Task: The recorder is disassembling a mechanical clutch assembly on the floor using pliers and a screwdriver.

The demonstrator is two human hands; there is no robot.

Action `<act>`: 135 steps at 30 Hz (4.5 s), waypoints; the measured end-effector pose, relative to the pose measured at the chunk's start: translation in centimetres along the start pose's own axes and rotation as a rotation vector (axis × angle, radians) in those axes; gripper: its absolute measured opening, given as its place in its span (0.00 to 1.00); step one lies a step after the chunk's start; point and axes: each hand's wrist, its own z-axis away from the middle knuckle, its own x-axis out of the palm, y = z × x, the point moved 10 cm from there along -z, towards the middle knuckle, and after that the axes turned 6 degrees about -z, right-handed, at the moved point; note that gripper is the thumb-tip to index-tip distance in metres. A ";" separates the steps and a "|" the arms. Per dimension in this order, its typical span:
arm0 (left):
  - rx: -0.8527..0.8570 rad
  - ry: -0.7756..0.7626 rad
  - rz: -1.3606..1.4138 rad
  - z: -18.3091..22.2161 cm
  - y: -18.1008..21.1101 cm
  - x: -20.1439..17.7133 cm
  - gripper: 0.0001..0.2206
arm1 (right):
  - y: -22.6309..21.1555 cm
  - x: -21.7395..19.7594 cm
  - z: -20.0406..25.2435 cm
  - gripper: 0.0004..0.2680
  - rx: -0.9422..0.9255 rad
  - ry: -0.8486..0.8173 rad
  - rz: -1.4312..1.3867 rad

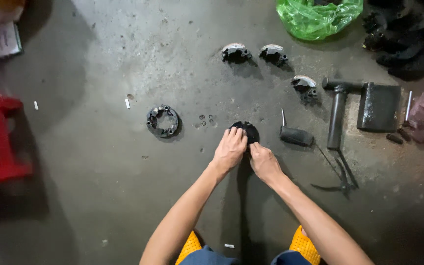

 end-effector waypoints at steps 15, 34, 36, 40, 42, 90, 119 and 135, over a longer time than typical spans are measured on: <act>0.009 -0.067 -0.148 -0.4 -0.6 -1.4 0.24 | -1.3 -2.0 0.0 0.18 -0.071 0.142 -0.155; 0.110 0.053 -0.074 0.4 -0.4 -2.2 0.17 | 0.6 -4.4 -0.8 0.16 0.300 0.202 -0.397; 0.095 0.076 -0.115 0.4 -0.7 -2.8 0.20 | 0.4 -3.3 -1.6 0.12 0.156 0.182 -0.340; 0.029 -0.020 -0.126 0.1 -1.4 -0.6 0.19 | 0.8 -2.3 -2.3 0.06 0.033 0.210 -0.220; 0.018 -0.103 -0.097 0.5 -1.4 0.9 0.17 | 0.1 -2.5 -2.4 0.04 0.025 0.209 -0.137; -0.426 -0.130 1.087 2.1 -3.4 -1.6 0.14 | 9.4 0.9 5.1 0.13 0.661 0.071 -1.308; -0.229 0.044 0.134 0.2 -3.6 -0.9 0.10 | -1.0 -6.9 -3.0 0.23 0.011 0.119 0.104; -0.182 -0.017 0.089 -0.5 -2.5 -0.8 0.13 | 0.7 -6.0 -27.4 0.18 -0.138 0.079 0.584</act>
